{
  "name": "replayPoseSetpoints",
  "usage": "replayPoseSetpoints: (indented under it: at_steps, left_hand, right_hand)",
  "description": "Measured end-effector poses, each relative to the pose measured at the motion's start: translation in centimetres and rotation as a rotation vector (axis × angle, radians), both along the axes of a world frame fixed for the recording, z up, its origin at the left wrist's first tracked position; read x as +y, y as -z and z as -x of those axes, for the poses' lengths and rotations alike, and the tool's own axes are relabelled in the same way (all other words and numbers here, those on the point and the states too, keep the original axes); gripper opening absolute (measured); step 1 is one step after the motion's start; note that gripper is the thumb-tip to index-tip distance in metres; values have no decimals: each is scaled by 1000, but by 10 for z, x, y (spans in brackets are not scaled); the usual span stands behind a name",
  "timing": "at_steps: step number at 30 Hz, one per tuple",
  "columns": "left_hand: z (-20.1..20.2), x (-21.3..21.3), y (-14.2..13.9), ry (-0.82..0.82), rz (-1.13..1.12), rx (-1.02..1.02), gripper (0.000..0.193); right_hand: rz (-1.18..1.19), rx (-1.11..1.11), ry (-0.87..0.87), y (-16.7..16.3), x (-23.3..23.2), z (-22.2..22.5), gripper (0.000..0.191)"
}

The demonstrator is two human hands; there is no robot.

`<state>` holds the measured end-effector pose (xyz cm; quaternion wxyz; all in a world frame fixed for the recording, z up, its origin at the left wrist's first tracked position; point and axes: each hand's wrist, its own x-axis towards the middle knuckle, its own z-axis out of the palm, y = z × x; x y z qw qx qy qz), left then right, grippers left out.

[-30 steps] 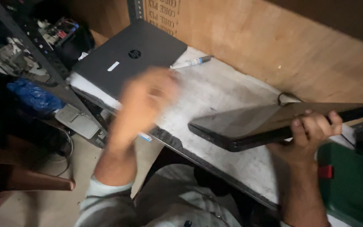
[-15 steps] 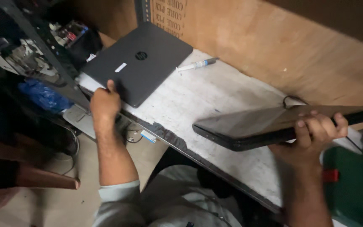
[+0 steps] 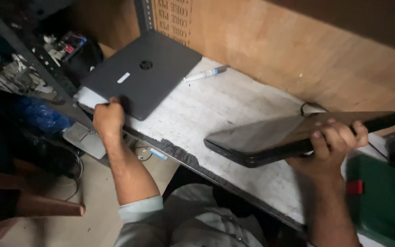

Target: The person uses a screwdriver to unscrew and pry open the bottom cover of a laptop, removes an internal optical drive from the chassis, then repositions the cover and closes the laptop, lifting it at the end.

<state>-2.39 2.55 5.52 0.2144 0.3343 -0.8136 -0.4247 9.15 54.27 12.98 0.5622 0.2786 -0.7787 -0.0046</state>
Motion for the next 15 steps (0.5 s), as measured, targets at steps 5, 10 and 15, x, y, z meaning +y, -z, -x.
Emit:
replayPoseSetpoints:
  at_steps: [5, 10, 15]
  left_hand:
    - [21, 10, 4, 20, -581, 351, 46]
    - [33, 33, -9, 224, -1231, 593, 35]
    - [38, 54, -14, 266, -1201, 707, 30]
  right_hand:
    - [-11, 9, -3, -1, 3, 0, 77]
    - [-24, -115, 54, -22, 4, -15, 62]
    - [-19, -186, 81, -39, 2, -40, 46]
